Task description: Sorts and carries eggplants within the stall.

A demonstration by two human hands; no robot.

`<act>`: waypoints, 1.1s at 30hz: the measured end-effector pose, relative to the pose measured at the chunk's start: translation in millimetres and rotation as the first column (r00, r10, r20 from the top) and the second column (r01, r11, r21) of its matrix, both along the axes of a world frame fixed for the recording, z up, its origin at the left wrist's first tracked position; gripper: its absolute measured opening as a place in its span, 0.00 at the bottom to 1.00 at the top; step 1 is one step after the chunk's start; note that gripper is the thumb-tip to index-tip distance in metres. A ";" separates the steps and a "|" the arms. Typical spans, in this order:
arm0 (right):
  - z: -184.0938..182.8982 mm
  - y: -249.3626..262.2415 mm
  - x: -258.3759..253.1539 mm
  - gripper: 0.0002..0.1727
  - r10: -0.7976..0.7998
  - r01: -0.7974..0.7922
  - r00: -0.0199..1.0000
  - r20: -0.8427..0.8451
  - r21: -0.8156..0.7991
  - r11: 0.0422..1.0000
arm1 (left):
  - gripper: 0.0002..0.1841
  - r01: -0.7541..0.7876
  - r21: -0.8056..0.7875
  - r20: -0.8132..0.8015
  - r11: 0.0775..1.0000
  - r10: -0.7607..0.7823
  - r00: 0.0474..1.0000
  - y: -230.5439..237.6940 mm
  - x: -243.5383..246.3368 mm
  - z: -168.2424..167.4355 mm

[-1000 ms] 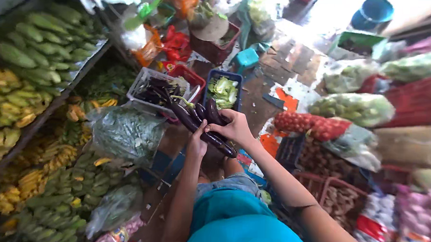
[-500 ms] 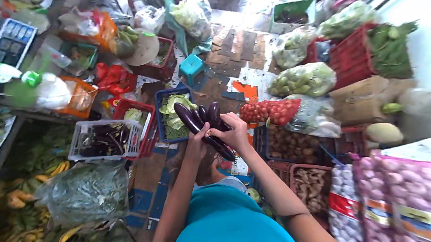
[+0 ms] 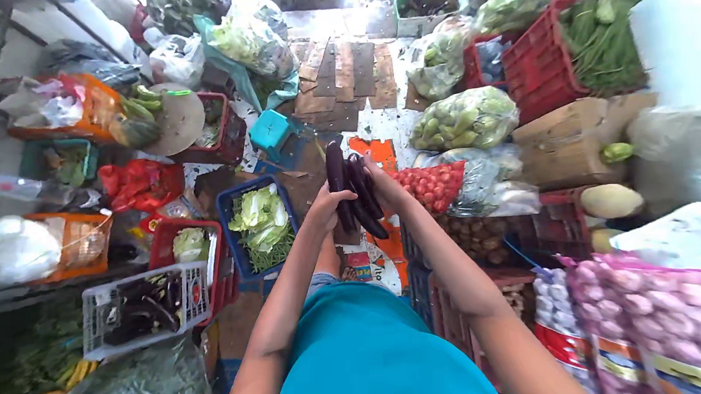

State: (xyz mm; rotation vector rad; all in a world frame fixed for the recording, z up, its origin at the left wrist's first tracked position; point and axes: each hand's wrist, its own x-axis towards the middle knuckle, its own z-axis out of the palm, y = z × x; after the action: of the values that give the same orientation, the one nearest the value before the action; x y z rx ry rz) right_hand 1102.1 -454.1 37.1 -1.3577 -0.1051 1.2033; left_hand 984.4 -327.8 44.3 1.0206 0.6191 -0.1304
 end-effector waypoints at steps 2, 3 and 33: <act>-11.3 12.9 42.2 0.46 -0.132 0.132 0.990 -0.060 0.007 0.991 | 0.31 0.039 -0.017 0.019 0.999 -0.039 0.999 17.8 49.8 -9.5; -16.8 19.5 63.9 0.47 -0.181 0.182 0.981 -0.065 0.012 0.983 | 0.33 0.051 -0.039 0.034 0.998 -0.050 0.998 27.9 75.4 -14.0; -59.9 144.9 679.5 0.35 -0.501 0.610 0.790 -0.353 0.371 0.700 | 0.50 0.488 0.387 0.065 0.782 -0.551 0.832 190.1 732.9 8.0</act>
State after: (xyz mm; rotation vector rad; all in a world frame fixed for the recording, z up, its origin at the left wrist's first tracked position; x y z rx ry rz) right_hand 1781.6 -309.2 -22.8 -0.7239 0.1699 0.7259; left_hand 1717.3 -137.7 52.3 1.5291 0.1782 -0.4261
